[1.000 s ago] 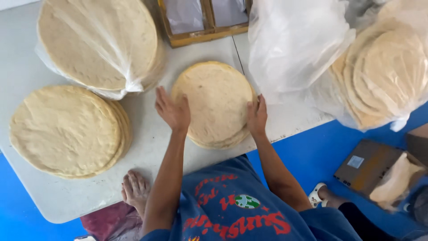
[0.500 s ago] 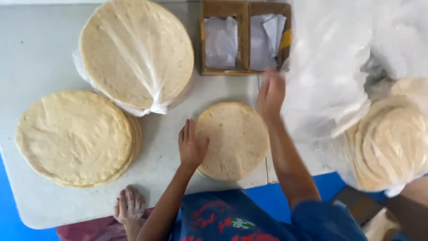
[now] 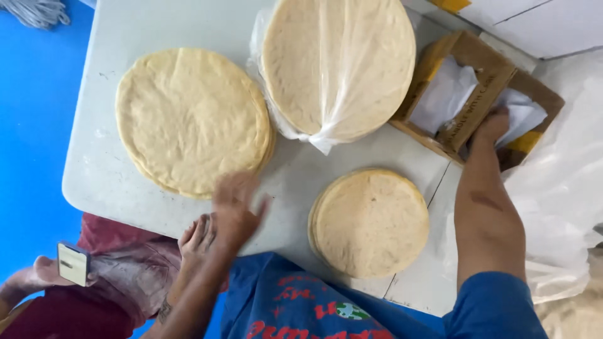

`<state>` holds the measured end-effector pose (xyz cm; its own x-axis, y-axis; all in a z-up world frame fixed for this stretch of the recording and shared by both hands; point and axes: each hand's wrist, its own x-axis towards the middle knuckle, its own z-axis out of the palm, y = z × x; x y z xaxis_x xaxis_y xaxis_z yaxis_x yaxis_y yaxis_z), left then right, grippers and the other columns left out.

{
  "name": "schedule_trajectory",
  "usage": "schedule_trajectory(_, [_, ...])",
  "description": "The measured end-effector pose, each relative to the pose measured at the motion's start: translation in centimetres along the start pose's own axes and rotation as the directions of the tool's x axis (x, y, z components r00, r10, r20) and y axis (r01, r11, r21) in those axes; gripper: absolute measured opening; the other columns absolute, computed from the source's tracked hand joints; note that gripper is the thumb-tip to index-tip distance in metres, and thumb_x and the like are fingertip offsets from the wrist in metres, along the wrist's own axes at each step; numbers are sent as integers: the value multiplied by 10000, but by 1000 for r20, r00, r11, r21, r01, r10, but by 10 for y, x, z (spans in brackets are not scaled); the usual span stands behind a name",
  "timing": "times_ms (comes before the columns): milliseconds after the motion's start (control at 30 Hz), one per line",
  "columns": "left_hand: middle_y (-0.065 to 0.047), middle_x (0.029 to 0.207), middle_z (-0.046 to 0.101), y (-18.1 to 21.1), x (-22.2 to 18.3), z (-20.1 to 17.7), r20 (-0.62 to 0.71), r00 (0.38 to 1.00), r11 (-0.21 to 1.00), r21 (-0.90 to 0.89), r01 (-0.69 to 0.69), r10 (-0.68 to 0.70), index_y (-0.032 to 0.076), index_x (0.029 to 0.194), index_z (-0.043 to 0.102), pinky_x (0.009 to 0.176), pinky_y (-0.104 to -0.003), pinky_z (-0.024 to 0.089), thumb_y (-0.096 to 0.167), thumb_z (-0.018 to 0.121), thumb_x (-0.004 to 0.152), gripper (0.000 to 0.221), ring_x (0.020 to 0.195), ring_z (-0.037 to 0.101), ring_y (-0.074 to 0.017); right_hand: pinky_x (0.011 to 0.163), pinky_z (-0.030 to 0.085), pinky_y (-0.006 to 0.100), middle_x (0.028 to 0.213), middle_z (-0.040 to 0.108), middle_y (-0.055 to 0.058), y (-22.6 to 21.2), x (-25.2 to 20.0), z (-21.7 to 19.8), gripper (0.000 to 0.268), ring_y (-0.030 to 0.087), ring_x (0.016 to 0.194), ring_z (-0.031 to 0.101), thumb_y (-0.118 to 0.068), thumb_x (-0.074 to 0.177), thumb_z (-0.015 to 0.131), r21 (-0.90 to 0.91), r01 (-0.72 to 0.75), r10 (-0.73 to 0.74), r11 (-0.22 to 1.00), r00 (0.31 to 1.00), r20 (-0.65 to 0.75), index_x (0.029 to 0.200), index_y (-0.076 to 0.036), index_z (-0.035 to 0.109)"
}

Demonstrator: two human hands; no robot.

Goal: The person packs circular pizza bases into plastic bags by hand, stacks the bags on a white table, and places them into cardboard boxes.

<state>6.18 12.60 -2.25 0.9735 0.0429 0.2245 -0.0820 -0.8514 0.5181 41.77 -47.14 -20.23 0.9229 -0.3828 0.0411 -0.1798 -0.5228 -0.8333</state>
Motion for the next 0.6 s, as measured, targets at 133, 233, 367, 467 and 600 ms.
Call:
schedule_trajectory(133, [-229,1541,477,-103,43,-43,-192,955,892,353,281,-225,95,1397,581,1184,-607,327,320,822,913,586,1421,419,-446,794,501,398,900,629,82,-20,-6,-48,112,242,853,612,-94,969,620,-285,118,-161,951,978,-130,891,-25,579])
schedule_trajectory(233, [-264,1567,450,-151,99,-73,-196,928,835,407,371,-317,39,1470,520,1168,-617,314,376,838,894,739,1424,396,-481,816,510,391,892,564,102,-87,-27,-81,106,239,836,551,24,931,581,-240,293,-332,925,932,-143,852,6,513])
schedule_trajectory(367, [-244,1482,504,-168,136,-111,25,746,669,463,581,-665,72,1521,461,1074,-627,369,509,869,807,931,1325,478,-480,950,546,391,1141,615,145,-175,-163,-103,109,286,1029,615,105,995,505,-279,648,-648,709,755,106,931,21,531])
schedule_trajectory(467, [-261,1439,508,-182,144,-98,40,685,597,529,603,-728,68,1483,453,968,-616,426,573,898,713,1024,1277,504,-453,1147,473,451,1419,631,177,-173,-282,-70,199,381,1325,609,-14,867,653,-473,593,-508,652,804,308,1046,-57,576])
schedule_trajectory(600, [-285,1195,679,-275,126,-101,-26,868,784,416,460,-496,-30,1285,620,862,-589,529,489,880,740,796,1054,656,-457,1066,479,425,1299,645,176,-142,-391,-34,242,354,1219,593,-90,924,663,-403,374,-219,835,899,380,1157,-46,618])
